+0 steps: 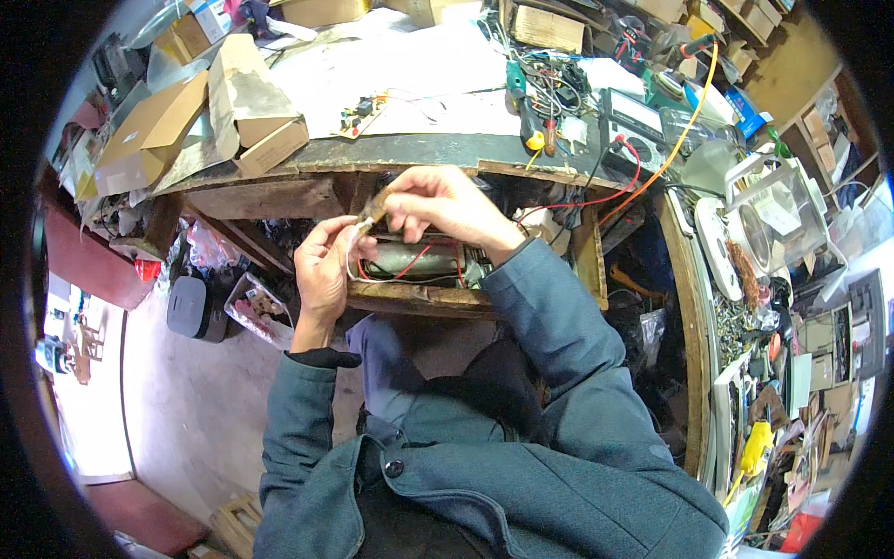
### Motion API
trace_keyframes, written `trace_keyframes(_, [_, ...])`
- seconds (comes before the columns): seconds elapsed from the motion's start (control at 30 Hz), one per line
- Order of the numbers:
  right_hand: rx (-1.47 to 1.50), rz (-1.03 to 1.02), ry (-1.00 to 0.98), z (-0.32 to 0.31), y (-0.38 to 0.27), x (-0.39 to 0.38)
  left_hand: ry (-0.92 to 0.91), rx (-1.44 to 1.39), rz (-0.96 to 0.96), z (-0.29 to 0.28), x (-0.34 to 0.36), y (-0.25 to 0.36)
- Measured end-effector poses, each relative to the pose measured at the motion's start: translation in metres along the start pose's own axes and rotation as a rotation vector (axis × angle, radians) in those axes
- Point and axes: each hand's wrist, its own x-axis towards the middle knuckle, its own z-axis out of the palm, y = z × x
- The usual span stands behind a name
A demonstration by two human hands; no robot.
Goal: The person uses a multimeter to test points on a green circuit board, then places the board into a cardboard box. The person then retrieves a small component from a drawer and tests it with the multimeter.
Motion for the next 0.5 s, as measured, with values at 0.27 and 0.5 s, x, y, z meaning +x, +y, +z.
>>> trace_keyframes(0.27, [-0.159, 0.042, -0.046, -0.038, -0.015, -0.036, 0.174, -0.322, 0.125, -0.004, 0.0, -0.007])
trace_keyframes(0.5, [-1.215, -0.034, -0.086, -0.02, 0.034, 0.006, 0.1, -0.179, 0.077, 0.004, 0.002, -0.001])
